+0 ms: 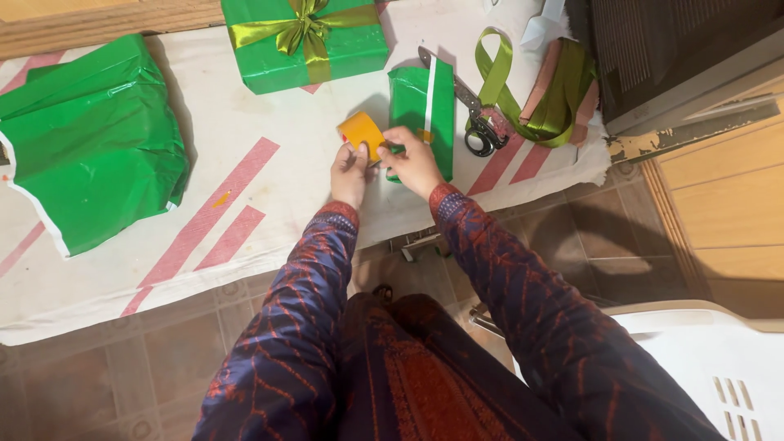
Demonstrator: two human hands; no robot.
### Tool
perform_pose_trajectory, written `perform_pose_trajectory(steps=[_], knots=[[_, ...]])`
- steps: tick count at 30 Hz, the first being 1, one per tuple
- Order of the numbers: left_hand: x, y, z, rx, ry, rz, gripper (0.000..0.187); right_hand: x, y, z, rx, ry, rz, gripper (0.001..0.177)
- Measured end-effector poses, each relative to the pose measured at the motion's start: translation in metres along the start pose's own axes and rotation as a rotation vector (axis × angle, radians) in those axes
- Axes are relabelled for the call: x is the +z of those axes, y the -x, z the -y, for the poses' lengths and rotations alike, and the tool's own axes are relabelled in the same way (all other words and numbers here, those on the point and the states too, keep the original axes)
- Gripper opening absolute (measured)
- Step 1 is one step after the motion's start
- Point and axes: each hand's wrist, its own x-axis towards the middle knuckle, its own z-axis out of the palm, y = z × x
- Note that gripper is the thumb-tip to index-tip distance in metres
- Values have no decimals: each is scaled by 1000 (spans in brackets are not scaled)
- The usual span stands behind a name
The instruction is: The person wraps a rectangular gift box with green wrapping paper on a table. They fold the paper edges, smooth the surface, and secure the seams with yellow tape. The person uses scissors to cut the tape and continues taping the package until the clip ends.
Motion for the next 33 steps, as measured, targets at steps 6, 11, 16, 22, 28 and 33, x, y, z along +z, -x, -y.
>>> perform_pose_trajectory(steps=[6,11,16,22,28,33], knots=[[10,23,-44,224,90,160,15,-8,1,21,-70,-181,36,19],[23,52,-101,420,-114,160,15,-14,11,59,-213,-213,-33,15],[40,56,-152,520,-153,181,16,-25,17,81,-353,-42,-89,16],[72,55,-170,372,-69,97,17,-47,19,83,-349,-38,-63,16],[92,62,-161,110,-67,-18,17,-78,14,83,-346,-339,-71,23],[109,59,-140,350,-91,28,19,-93,12,91,-109,-491,-70,23]])
